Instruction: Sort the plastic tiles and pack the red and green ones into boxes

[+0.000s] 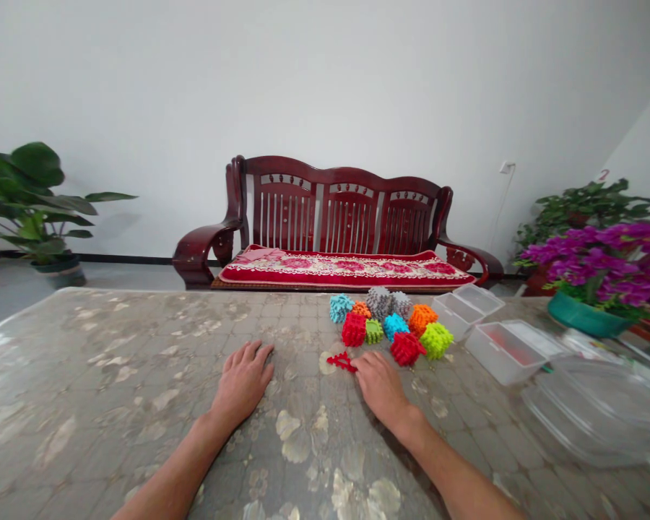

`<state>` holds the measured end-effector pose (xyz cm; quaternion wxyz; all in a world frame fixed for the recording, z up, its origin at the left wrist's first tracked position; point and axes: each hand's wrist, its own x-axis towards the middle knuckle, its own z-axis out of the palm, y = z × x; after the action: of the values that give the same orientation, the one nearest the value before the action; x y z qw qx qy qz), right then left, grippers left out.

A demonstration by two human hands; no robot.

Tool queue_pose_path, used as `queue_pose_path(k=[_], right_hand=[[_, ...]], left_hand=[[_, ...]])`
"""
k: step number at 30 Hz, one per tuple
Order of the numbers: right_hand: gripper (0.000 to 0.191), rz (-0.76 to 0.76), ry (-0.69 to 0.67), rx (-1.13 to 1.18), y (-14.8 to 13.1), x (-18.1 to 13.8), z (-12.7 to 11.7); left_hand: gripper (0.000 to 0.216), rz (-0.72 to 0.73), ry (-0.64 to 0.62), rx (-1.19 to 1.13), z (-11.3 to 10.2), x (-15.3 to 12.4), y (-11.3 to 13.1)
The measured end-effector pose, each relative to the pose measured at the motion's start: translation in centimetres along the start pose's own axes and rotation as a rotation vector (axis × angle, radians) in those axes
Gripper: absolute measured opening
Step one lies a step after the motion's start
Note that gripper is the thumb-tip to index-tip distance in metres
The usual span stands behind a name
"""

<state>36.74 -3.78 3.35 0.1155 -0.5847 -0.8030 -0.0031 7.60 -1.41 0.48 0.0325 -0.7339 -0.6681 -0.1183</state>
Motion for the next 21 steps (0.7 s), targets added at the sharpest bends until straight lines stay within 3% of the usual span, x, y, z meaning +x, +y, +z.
queue_pose_path(k=[8, 15, 21], right_hand=[[0.015, -0.01, 0.063, 0.037, -0.5, 0.2, 0.6], [0.02, 0.012, 0.031, 0.006, -0.7, 0.5, 1.1], [0.022, -0.025, 0.159, 0.207, 0.0, -0.4, -0.1]], left_hand=[[0.042, -0.005, -0.014, 0.018, -0.1, 0.0, 0.1], [0.042, 0.002, 0.001, -0.001, 0.1, 0.0, -0.1], [0.042, -0.005, 0.008, -0.01, 0.1, 0.0, -0.1]])
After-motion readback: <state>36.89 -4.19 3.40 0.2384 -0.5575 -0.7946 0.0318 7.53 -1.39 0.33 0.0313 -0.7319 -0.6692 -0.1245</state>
